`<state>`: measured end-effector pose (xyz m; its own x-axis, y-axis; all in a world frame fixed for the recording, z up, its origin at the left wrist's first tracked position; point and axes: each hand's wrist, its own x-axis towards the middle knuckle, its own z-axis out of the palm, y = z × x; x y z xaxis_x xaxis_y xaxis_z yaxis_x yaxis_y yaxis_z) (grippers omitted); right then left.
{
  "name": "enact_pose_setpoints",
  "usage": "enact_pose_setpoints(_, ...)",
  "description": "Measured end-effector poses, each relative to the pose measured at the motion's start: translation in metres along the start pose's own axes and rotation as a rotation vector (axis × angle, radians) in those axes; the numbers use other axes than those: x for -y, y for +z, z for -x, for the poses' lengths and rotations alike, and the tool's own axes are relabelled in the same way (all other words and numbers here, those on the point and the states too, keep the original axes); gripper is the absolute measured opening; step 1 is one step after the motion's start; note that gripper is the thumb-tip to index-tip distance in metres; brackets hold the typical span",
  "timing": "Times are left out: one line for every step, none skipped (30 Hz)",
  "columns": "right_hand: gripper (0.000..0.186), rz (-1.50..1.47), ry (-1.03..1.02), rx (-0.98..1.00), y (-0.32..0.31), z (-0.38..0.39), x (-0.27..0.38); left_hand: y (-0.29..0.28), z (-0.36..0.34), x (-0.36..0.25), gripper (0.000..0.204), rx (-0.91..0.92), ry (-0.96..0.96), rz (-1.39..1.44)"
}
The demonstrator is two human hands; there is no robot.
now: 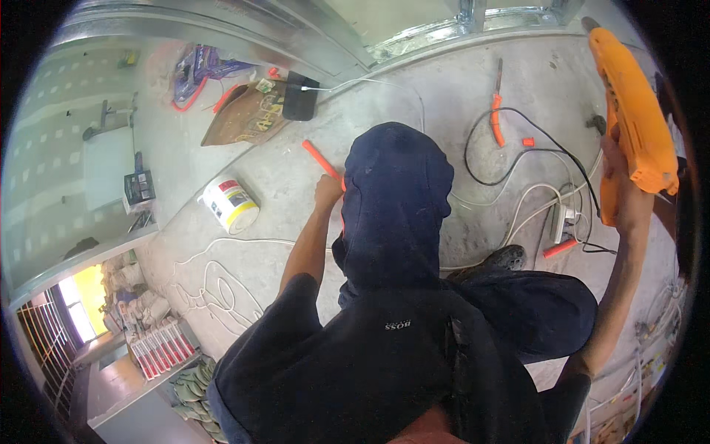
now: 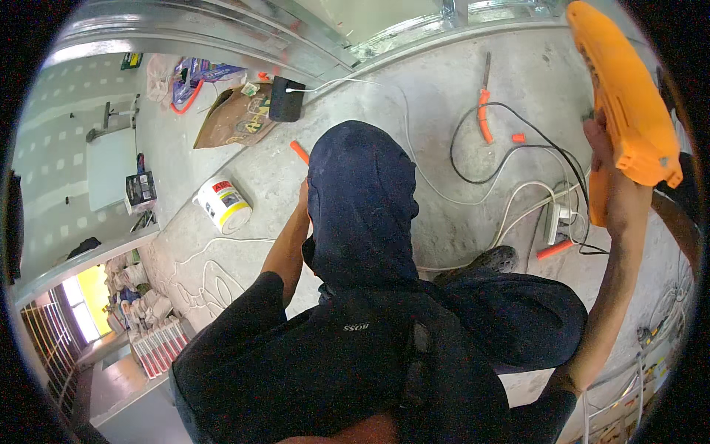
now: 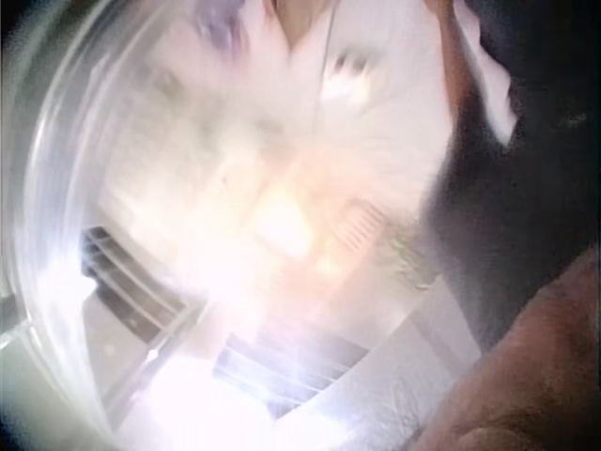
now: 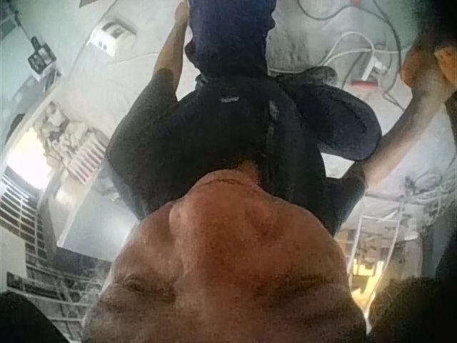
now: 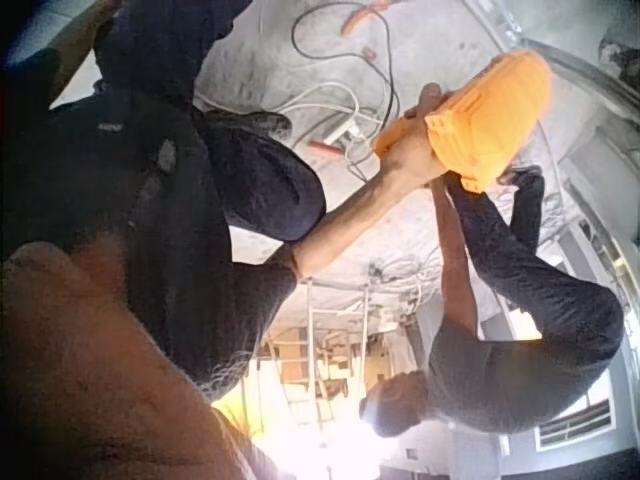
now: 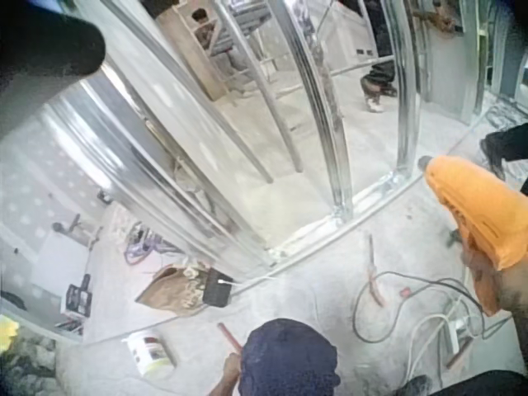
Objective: The recorder uses a heat gun to soften an orange conduit pipe and bend it to a specific angle.
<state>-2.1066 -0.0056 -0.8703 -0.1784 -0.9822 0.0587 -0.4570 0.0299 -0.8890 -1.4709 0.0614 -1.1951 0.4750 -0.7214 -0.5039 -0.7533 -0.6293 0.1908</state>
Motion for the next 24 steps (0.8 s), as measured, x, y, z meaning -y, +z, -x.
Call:
enact_pose_setpoints(0.014,0.035,0.052,0.013,0.002,-0.001,0.003,-0.005,-0.003,0.002,0.087,-0.029,-0.017,0.019)
enact_pose_setpoints(0.015,0.072,0.105,0.026,0.004,-0.002,0.004,-0.009,-0.005,0.004,0.087,-0.043,-0.02,0.022)
enact_pose_setpoints(0.015,0.087,0.113,0.015,0.001,0.001,-0.006,-0.002,-0.005,-0.009,0.087,-0.022,-0.062,-0.025)
enact_pose_setpoints(0.017,-0.052,0.044,0.014,0.001,0.0,-0.018,-0.001,-0.004,-0.015,0.087,-0.014,-0.113,-0.075)
enact_pose_setpoints(0.018,-0.189,-0.026,0.012,-0.002,0.001,-0.026,0.0,-0.001,-0.019,0.087,-0.011,-0.107,-0.075)
enact_pose_setpoints(0.02,-0.051,0.065,0.06,-0.002,0.001,-0.024,-0.003,0.001,-0.016,0.086,0.014,-0.085,-0.076)
enact_pose_setpoints(0.02,-0.056,0.061,0.061,0.0,0.002,-0.021,-0.004,0.003,-0.013,0.086,0.041,-0.062,-0.076)
enact_pose_setpoints(0.02,-0.093,0.099,0.054,0.003,0.004,-0.017,-0.004,0.004,-0.012,0.086,0.037,-0.063,-0.077)
enact_pose_setpoints(0.019,-0.124,0.138,0.046,0.003,0.006,-0.014,0.001,0.006,-0.012,0.084,0.03,-0.044,-0.079)
enact_pose_setpoints(0.019,-0.119,0.14,0.045,0.003,0.006,-0.013,0.007,0.007,-0.013,0.082,0.026,-0.024,-0.08)
enact_pose_setpoints(0.018,-0.05,0.158,0.052,0.001,0.006,-0.013,0.015,0.008,-0.014,0.082,0.033,-0.021,-0.078)
enact_pose_setpoints(0.018,0.017,0.177,0.06,0.002,0.007,-0.013,0.023,0.008,-0.014,0.075,0.027,-0.002,-0.073)
enact_pose_setpoints(0.018,0.025,0.183,0.06,0.002,0.008,-0.014,0.028,0.012,-0.019,0.069,0.024,0.018,-0.068)
enact_pose_setpoints(0.018,0.053,0.189,0.065,0.003,0.009,-0.015,0.046,0.01,-0.015,0.069,0.036,0.021,-0.068)
enact_pose_setpoints(0.017,0.0,0.143,0.087,0.014,0.002,-0.005,0.027,-0.008,0.027,0.059,-0.153,0.034,-0.128)
enact_pose_setpoints(0.017,-0.04,0.117,0.092,0.018,-0.002,-0.002,0.014,-0.019,0.049,0.05,-0.308,0.063,-0.184)
enact_pose_setpoints(0.019,-0.071,0.084,0.103,0.021,-0.003,-0.007,0.014,-0.018,0.052,0.049,-0.29,0.064,-0.154)
enact_pose_setpoints(0.02,-0.065,0.078,0.103,0.016,0.0,-0.016,0.029,-0.01,0.037,0.049,-0.211,0.071,-0.111)
enact_pose_setpoints(0.02,-0.019,0.111,0.087,0.015,0.001,-0.024,0.048,0.001,0.019,0.048,-0.127,0.089,-0.067)
enact_pose_setpoints(0.023,-0.144,0.066,0.03,0.013,0.001,-0.035,0.059,0.013,0.006,0.048,-0.073,0.123,-0.032)
enact_pose_setpoints(0.028,-0.273,0.023,-0.036,0.009,0.002,-0.045,0.056,0.021,0.01,0.047,-0.051,0.147,0.0)
enact_pose_setpoints(0.028,-0.058,0.113,0.061,-0.001,0.002,-0.031,0.062,0.037,0.006,0.047,-0.002,0.178,0.05)
enact_pose_setpoints(0.032,0.09,0.074,0.036,0.018,-0.002,0.019,0.044,0.041,0.027,0.047,-0.001,0.165,0.095)
enact_pose_setpoints(0.037,0.087,0.083,0.055,0.015,-0.006,0.025,0.042,0.053,0.038,0.046,0.022,0.159,0.157)
